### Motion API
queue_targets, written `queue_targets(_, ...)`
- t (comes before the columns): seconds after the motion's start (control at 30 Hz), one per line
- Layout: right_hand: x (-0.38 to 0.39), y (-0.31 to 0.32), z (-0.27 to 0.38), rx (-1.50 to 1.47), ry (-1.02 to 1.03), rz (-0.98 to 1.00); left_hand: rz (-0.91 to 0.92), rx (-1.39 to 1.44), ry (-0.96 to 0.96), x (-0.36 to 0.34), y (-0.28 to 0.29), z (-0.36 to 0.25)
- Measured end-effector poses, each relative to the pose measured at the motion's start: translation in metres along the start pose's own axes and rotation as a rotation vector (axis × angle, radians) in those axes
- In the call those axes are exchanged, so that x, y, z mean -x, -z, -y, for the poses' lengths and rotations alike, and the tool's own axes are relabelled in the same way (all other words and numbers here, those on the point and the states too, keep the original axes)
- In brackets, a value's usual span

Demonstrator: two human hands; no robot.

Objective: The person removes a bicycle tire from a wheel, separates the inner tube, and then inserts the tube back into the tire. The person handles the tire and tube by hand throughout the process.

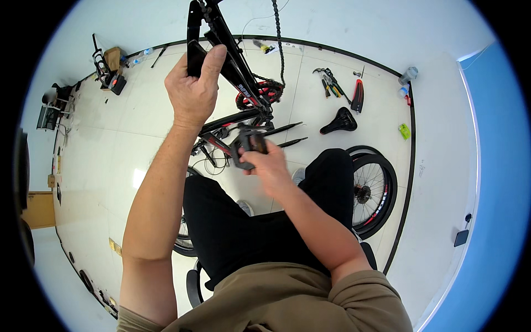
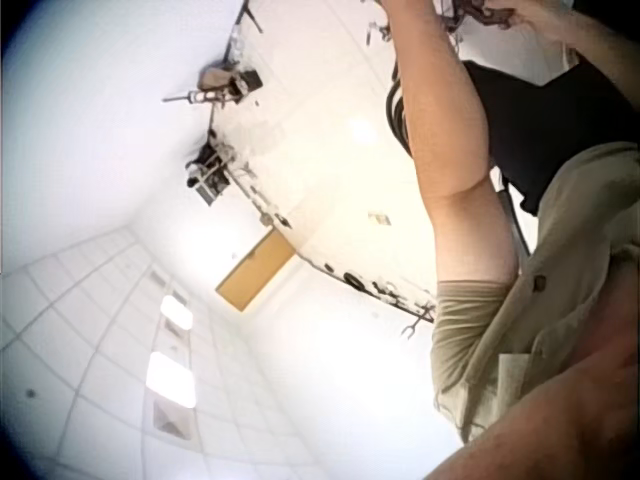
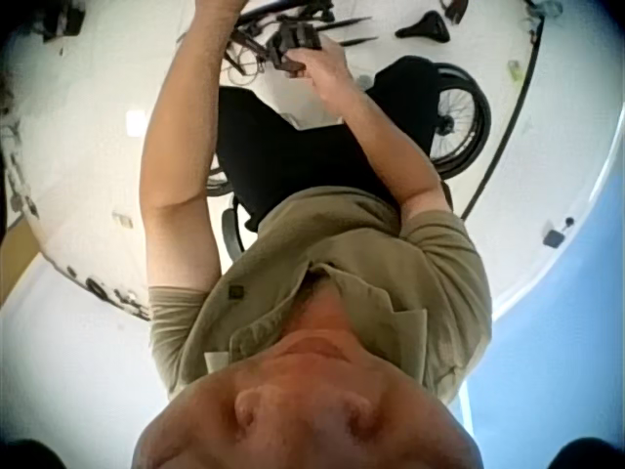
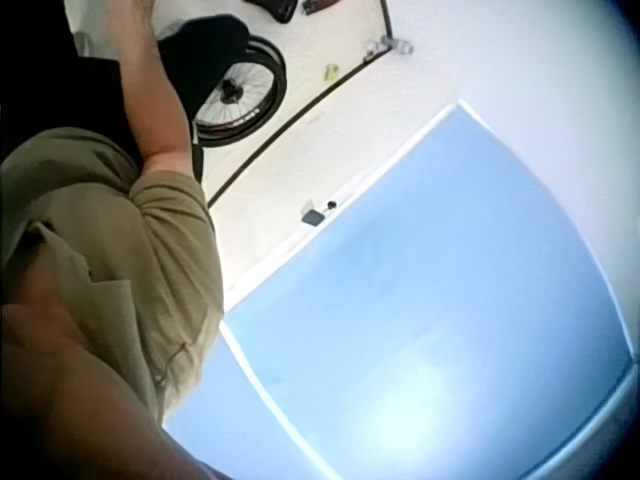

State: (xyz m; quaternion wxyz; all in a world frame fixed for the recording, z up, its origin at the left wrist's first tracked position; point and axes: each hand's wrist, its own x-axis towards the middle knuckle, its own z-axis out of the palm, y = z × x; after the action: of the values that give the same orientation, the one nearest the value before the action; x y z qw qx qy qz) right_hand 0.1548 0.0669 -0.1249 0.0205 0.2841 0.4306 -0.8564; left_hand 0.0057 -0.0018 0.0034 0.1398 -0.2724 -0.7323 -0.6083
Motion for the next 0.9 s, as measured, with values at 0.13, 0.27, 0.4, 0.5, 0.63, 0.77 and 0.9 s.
queue_targets(0.13,0.013,0.031,0.031,0.014,0.082,-0.028,0.0,-0.006,0.004,-0.001,0.0,0.002)
queue_targets(0.27,0.004,0.034,0.021,0.118,0.118,-0.069,-0.001,-0.02,0.036,0.0,-0.005,0.002)
queue_targets(0.4,-0.003,0.004,-0.003,0.275,0.116,-0.066,0.003,-0.05,0.043,-0.002,0.0,0.004)
queue_targets(0.5,-0.022,-0.003,-0.034,0.305,0.053,0.01,-0.009,-0.104,-0.012,-0.003,-0.001,0.006)
queue_targets(0.63,-0.032,-0.012,-0.056,0.26,-0.086,0.071,-0.004,-0.123,-0.006,-0.003,0.002,0.01)
queue_targets(0.77,-0.071,0.003,-0.11,0.279,-0.13,0.046,-0.011,-0.034,-0.016,0.001,-0.003,0.005)
queue_targets(0.9,-0.096,0.024,-0.148,0.342,-0.147,-0.067,-0.013,-0.027,-0.017,0.002,0.0,0.007)
